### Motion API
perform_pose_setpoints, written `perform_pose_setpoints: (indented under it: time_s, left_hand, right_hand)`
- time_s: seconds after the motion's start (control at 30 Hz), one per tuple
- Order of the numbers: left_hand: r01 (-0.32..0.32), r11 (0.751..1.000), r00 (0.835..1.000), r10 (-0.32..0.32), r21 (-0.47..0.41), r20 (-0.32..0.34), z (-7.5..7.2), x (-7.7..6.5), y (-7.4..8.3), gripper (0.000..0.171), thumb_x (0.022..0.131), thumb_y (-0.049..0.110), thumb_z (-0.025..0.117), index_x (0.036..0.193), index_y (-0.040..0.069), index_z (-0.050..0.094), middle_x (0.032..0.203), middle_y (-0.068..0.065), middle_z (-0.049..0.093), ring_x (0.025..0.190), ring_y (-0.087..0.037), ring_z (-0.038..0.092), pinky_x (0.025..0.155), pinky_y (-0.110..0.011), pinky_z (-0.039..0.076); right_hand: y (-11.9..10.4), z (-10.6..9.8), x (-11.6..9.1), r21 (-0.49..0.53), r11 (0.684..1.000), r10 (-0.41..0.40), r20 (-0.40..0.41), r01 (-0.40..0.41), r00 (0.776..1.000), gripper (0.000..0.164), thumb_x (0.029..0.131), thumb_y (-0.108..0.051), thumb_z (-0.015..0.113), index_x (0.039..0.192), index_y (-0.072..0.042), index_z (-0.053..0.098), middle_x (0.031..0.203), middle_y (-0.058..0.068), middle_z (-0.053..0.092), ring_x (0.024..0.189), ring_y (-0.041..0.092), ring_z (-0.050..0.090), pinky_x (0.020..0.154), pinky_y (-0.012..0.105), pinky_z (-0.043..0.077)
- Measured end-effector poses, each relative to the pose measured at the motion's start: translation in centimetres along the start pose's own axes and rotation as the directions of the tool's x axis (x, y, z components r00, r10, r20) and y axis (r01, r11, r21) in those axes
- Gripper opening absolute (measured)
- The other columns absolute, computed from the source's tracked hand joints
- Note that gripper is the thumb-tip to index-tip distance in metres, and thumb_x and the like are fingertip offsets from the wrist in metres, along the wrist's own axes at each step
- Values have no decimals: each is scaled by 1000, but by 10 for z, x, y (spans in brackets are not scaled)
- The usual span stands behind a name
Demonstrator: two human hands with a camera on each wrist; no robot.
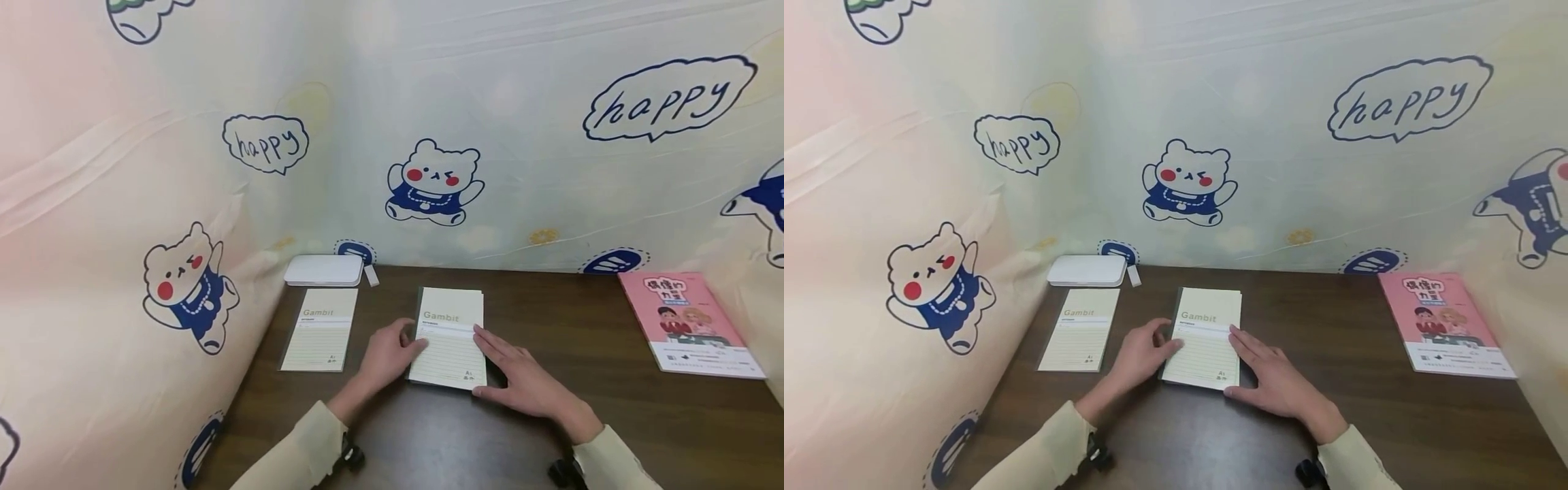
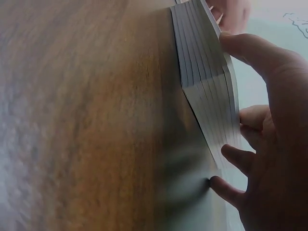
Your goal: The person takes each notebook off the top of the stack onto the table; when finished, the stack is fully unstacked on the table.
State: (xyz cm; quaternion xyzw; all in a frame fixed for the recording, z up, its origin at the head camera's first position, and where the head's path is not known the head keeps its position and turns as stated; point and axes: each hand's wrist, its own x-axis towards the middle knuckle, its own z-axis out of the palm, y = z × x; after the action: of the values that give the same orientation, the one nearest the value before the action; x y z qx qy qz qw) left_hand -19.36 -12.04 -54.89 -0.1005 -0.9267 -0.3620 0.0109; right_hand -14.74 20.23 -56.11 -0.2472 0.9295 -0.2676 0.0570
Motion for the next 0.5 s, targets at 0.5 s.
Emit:
perform_pose_setpoints:
  time_s: [0.5]
  left_hand:
    - [132,991,986,-128,32,-106,-40,-10,-35,46,104,17,76,147,4,69,78,0,62,66,-16,54,60,-34,44]
  right_hand:
    - [0,11,0,-102,994,-56,-71,48,996,101,97,-61,80,174,-16,33,184,-4,25,157,27,50,114,61,43]
